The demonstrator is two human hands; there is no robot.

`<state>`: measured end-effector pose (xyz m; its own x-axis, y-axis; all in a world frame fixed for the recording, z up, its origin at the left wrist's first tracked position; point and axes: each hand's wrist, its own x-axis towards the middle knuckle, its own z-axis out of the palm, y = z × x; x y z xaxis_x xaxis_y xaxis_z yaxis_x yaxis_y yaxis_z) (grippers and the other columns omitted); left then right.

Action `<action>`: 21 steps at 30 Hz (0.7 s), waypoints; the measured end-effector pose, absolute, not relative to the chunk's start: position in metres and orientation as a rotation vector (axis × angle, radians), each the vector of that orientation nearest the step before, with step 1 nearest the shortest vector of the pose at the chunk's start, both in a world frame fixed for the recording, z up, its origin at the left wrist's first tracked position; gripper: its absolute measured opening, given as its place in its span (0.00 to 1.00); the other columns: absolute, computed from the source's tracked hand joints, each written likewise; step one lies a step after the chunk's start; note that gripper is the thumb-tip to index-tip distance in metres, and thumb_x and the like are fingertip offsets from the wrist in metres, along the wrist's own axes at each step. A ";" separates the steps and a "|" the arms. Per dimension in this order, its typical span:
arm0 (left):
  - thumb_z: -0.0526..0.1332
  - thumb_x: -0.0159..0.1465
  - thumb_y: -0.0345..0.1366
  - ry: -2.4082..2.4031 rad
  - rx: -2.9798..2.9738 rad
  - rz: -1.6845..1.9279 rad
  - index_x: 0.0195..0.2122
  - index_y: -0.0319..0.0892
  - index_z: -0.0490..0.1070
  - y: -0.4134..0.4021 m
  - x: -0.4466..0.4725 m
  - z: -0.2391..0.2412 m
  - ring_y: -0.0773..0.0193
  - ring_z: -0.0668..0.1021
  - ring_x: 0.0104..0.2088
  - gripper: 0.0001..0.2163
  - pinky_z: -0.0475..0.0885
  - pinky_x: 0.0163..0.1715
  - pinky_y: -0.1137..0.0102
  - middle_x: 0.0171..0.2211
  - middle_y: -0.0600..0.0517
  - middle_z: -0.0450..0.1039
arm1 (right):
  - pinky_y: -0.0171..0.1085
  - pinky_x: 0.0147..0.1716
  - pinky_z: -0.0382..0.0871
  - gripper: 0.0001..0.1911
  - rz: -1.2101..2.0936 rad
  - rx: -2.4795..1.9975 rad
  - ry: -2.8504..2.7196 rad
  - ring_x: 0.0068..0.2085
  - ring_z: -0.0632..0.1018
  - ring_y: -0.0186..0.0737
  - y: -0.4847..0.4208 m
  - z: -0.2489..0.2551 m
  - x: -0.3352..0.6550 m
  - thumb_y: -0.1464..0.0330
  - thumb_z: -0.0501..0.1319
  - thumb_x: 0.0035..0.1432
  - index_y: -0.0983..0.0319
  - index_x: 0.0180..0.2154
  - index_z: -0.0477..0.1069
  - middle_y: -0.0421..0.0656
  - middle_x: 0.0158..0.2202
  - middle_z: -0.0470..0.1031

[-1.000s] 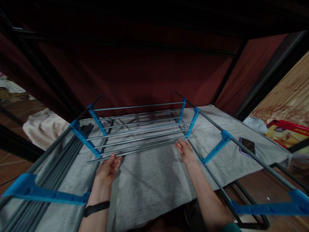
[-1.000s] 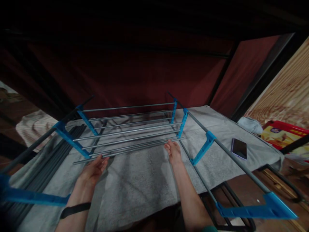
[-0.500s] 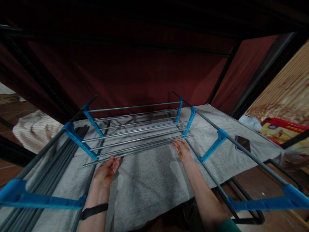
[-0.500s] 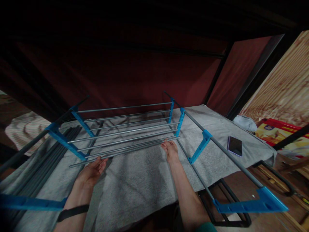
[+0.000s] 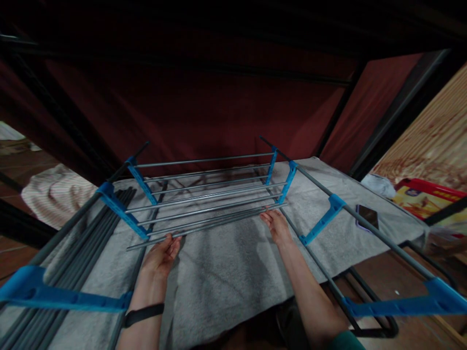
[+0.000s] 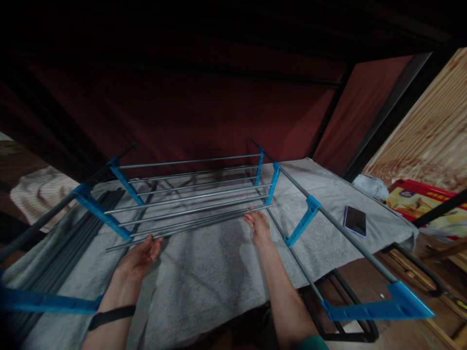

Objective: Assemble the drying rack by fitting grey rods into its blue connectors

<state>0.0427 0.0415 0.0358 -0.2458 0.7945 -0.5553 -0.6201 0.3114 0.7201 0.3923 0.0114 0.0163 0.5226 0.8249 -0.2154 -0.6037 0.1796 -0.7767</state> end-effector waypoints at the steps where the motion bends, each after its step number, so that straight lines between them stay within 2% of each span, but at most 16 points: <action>1: 0.54 0.64 0.18 1.237 0.183 1.347 0.28 0.36 0.69 0.041 0.043 0.037 0.69 0.80 0.23 0.11 0.77 0.23 0.79 0.23 0.52 0.74 | 0.32 0.35 0.78 0.06 1.023 -0.944 -0.272 0.30 0.80 0.33 0.011 0.017 0.394 0.74 0.67 0.46 0.60 0.29 0.74 0.38 0.27 0.78; 7: 0.56 0.63 0.18 1.239 0.168 1.362 0.28 0.36 0.69 0.041 0.041 0.038 0.68 0.80 0.24 0.10 0.76 0.23 0.79 0.23 0.52 0.73 | 0.31 0.34 0.79 0.05 1.015 -0.930 -0.243 0.28 0.79 0.32 0.013 0.019 0.401 0.74 0.66 0.49 0.60 0.31 0.74 0.38 0.26 0.78; 12: 0.56 0.64 0.20 1.248 0.162 1.378 0.28 0.36 0.69 0.040 0.041 0.040 0.69 0.79 0.23 0.10 0.76 0.24 0.79 0.23 0.52 0.73 | 0.32 0.33 0.79 0.04 1.003 -0.940 -0.250 0.29 0.79 0.34 0.013 0.018 0.405 0.70 0.66 0.52 0.61 0.32 0.73 0.39 0.25 0.77; 21: 0.57 0.63 0.19 1.251 0.172 1.376 0.28 0.36 0.69 0.037 0.042 0.042 0.69 0.80 0.24 0.10 0.76 0.25 0.79 0.24 0.52 0.73 | 0.31 0.35 0.79 0.10 0.942 -0.943 -0.267 0.29 0.79 0.32 0.012 0.014 0.408 0.73 0.71 0.45 0.60 0.29 0.71 0.37 0.28 0.78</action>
